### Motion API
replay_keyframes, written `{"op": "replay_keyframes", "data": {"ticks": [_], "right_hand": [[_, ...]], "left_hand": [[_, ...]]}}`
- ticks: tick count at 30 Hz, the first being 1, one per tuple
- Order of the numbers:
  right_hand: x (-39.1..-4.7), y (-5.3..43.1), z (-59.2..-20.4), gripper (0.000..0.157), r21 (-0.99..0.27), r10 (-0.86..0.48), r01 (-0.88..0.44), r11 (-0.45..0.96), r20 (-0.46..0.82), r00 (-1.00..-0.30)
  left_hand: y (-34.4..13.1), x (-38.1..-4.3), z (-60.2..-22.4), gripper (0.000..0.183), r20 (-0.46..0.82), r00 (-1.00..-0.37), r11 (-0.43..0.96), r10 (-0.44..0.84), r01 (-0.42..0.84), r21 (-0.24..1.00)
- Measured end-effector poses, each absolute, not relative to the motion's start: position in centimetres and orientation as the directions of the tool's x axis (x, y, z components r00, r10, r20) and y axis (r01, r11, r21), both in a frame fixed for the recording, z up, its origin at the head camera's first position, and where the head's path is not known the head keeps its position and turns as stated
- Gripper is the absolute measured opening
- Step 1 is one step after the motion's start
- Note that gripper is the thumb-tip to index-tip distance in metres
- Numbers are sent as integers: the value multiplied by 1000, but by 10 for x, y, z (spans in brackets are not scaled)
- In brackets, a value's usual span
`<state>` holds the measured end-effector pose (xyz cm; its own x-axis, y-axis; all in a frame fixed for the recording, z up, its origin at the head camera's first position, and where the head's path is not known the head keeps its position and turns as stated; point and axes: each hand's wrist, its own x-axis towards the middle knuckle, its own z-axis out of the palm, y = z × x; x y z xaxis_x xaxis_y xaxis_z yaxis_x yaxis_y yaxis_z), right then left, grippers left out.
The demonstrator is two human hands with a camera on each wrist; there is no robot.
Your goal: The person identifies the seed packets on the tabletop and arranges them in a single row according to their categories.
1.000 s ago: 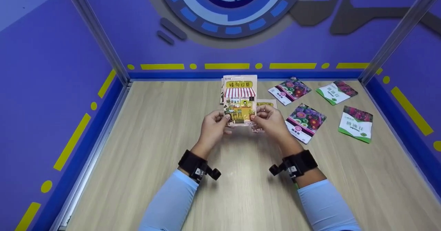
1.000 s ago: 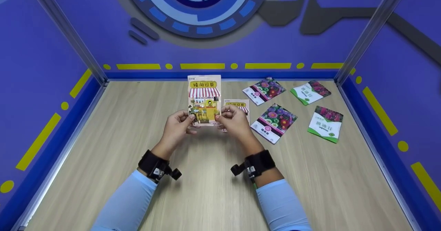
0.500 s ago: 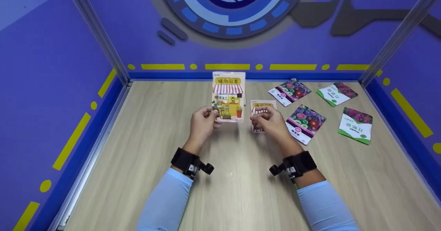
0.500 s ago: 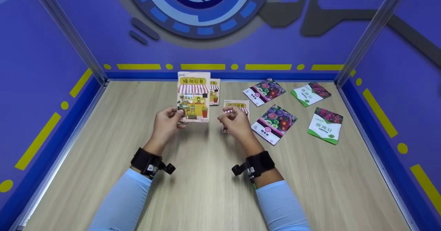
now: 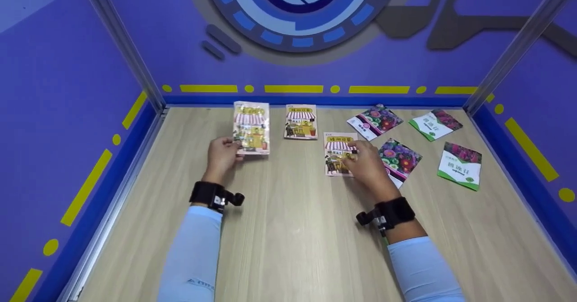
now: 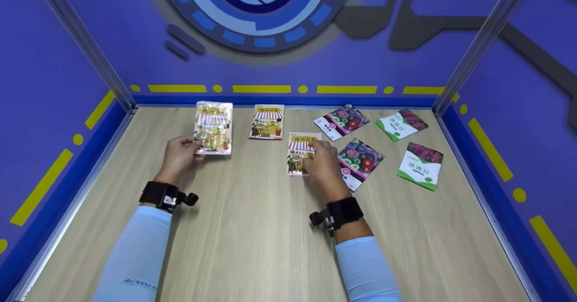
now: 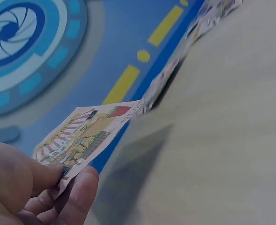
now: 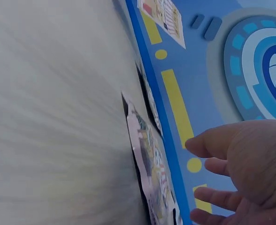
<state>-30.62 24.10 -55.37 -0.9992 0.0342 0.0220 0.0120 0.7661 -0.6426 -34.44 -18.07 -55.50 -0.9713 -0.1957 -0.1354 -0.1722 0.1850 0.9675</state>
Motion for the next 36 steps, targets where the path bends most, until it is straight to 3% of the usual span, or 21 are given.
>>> {"op": "replay_keyframes", "data": {"ticks": [9,15,24,36], "right_hand": [[-305,242,-559,56,-603,-26,-46,796,42,-999],[-306,244,-560,54,-583,-50,-77,809,62,-997],[-303,245,-563,57,-571,-46,-52,820,26,-999],[-302,246,-564,57,-545,-41,-47,837,23,-999]], "left_hand": [[-238,-354,-556,42,-213,-941,377,-264,-304,875],[-258,-360,-559,36,-120,-938,606,-326,-305,735],[-274,-354,-562,16,-48,-931,657,-361,-291,696],[-274,-354,-559,43,-33,-918,714,-395,-329,618]]}}
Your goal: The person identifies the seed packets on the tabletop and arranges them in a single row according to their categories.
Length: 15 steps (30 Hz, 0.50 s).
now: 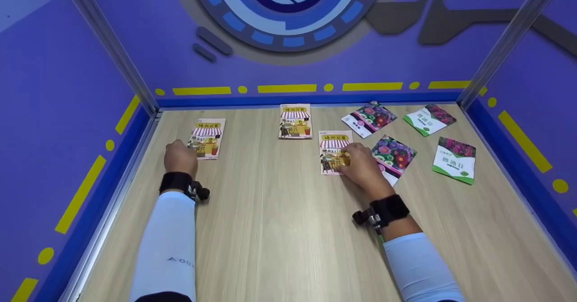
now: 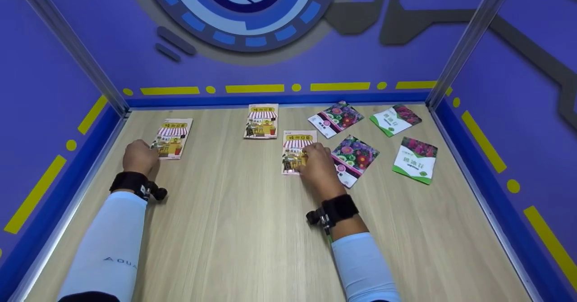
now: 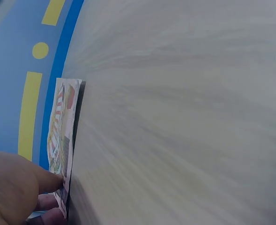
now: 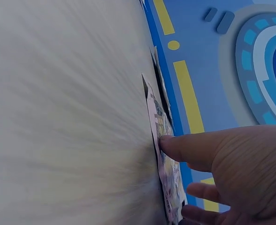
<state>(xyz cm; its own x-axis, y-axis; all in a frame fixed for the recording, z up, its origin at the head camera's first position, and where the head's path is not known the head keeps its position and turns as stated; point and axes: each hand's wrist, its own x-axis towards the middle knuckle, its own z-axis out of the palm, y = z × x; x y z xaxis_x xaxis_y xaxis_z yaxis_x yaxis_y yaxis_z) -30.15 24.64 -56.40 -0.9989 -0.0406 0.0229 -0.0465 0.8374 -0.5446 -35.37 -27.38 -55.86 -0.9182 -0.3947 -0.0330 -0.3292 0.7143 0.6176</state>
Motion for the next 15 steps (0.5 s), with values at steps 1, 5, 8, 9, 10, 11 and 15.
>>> {"op": "replay_keyframes", "data": {"ticks": [1,5,8,9,10,11,15], "right_hand": [[-302,246,-563,58,-543,-40,-44,838,19,-999],[-302,244,-563,57,-544,-25,-10,839,-20,-999],[-300,239,-565,55,-544,-9,25,838,-60,-998],[-300,238,-566,55,-542,-7,31,840,-67,-998],[-300,238,-566,54,-540,-3,38,841,-75,-997],[-300,237,-567,54,-540,0,42,841,-79,-997],[-301,242,-565,53,-535,0,46,844,-86,-996]], "left_hand": [[-273,-352,-557,44,-26,-919,713,-393,-323,623],[-279,-352,-557,43,-36,-918,717,-394,-332,614],[-282,-346,-555,44,-77,-909,702,-409,-367,611],[-283,-343,-553,42,-72,-908,698,-413,-366,616],[-282,-339,-551,40,-62,-908,696,-414,-359,621],[-281,-336,-549,38,-39,-911,694,-410,-340,635],[-270,-341,-550,33,116,-921,728,-371,-211,652]]}}
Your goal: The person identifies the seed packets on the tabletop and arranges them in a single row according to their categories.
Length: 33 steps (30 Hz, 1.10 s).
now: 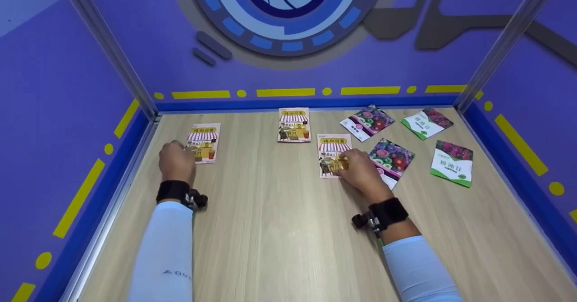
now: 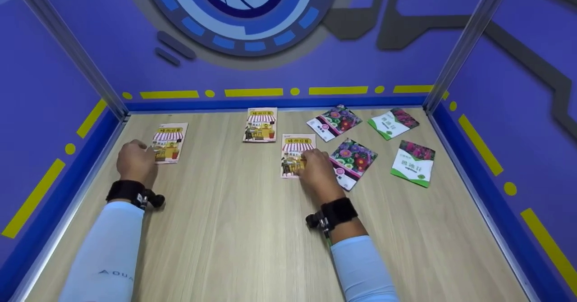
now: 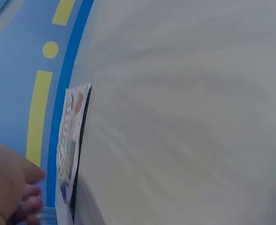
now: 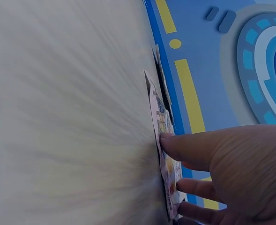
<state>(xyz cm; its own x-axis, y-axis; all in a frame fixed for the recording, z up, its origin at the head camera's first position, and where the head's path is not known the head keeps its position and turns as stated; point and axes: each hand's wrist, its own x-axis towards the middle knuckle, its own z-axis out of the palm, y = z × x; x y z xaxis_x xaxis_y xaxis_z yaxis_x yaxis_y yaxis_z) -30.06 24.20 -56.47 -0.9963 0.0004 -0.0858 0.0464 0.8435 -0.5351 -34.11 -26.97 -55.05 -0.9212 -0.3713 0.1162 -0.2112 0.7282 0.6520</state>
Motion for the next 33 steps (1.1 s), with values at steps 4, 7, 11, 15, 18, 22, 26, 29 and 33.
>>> {"op": "replay_keyframes", "data": {"ticks": [4,7,11,15,18,22,26,29,33], "right_hand": [[-300,243,-566,52,-537,-2,51,842,-98,-995],[-300,244,-567,50,-525,-17,32,850,-88,-996],[-301,244,-567,47,-504,-31,3,864,-59,-998],[-301,244,-566,46,-501,-37,-4,866,-56,-998],[-300,246,-566,44,-503,-38,-4,864,-58,-998],[-301,246,-566,41,-499,-35,-1,867,-59,-998],[-301,246,-566,39,-485,-53,-20,874,-55,-997],[-302,246,-567,38,-478,-65,-36,878,-44,-997],[-302,246,-568,38,-477,-77,-53,877,-31,-997]], "left_hand": [[-245,-359,-554,32,210,-936,774,-282,-93,626],[-211,-363,-551,27,234,-953,768,-193,2,641],[-156,-358,-547,23,232,-972,743,-42,125,658],[-101,-348,-546,32,196,-973,773,122,218,596],[-67,-342,-546,45,149,-965,814,214,261,518],[-40,-340,-549,67,66,-948,847,310,307,433],[-27,-345,-555,78,5,-939,863,343,318,392],[-24,-350,-558,78,-8,-940,873,340,312,375],[-25,-355,-562,76,-39,-938,881,343,307,361]]}}
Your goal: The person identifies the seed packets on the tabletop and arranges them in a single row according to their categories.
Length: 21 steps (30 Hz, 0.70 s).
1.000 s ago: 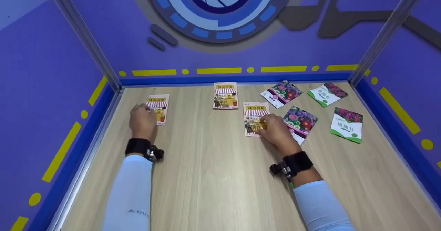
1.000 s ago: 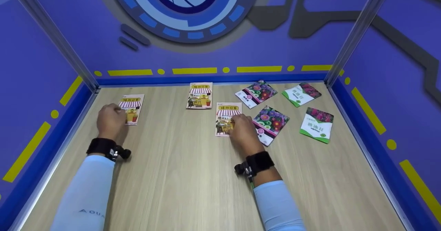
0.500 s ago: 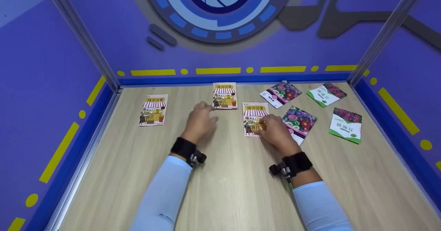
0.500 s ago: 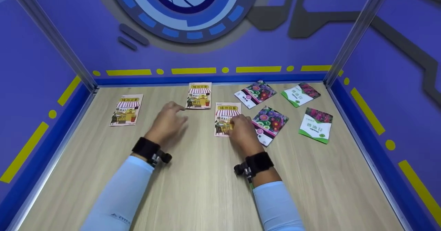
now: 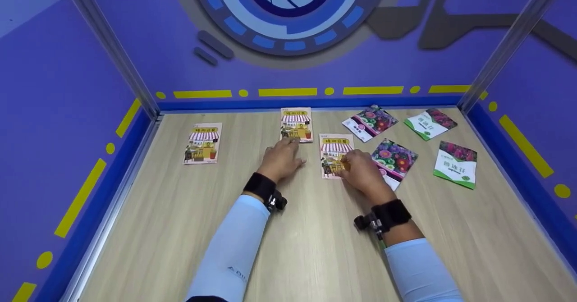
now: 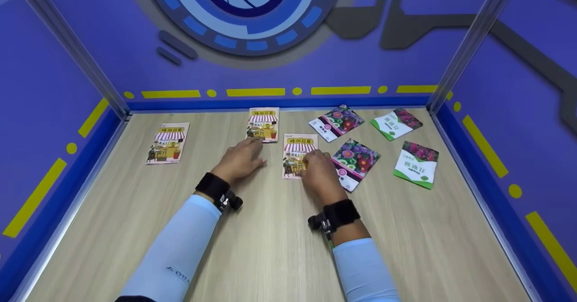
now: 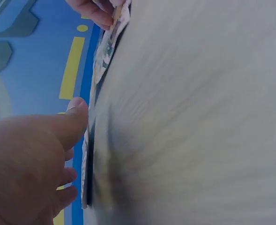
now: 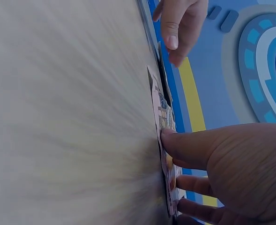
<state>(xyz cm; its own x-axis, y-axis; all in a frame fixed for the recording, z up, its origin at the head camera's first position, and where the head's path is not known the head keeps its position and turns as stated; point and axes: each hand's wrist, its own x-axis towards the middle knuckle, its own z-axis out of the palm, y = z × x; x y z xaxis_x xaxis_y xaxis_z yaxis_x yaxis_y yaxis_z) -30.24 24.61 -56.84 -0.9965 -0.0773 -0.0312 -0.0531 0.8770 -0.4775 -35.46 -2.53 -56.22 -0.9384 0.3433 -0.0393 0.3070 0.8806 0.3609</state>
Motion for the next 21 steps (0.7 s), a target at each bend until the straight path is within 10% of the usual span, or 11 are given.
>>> {"op": "replay_keyframes", "data": {"ticks": [12,21], "right_hand": [[-302,247,-567,41,-475,-103,-101,874,21,-994],[-302,247,-566,40,-472,-87,-66,879,-23,-996]], "left_hand": [[-34,-344,-559,71,-93,-943,923,320,289,254],[-47,-334,-560,33,24,-970,950,240,240,200]]}}
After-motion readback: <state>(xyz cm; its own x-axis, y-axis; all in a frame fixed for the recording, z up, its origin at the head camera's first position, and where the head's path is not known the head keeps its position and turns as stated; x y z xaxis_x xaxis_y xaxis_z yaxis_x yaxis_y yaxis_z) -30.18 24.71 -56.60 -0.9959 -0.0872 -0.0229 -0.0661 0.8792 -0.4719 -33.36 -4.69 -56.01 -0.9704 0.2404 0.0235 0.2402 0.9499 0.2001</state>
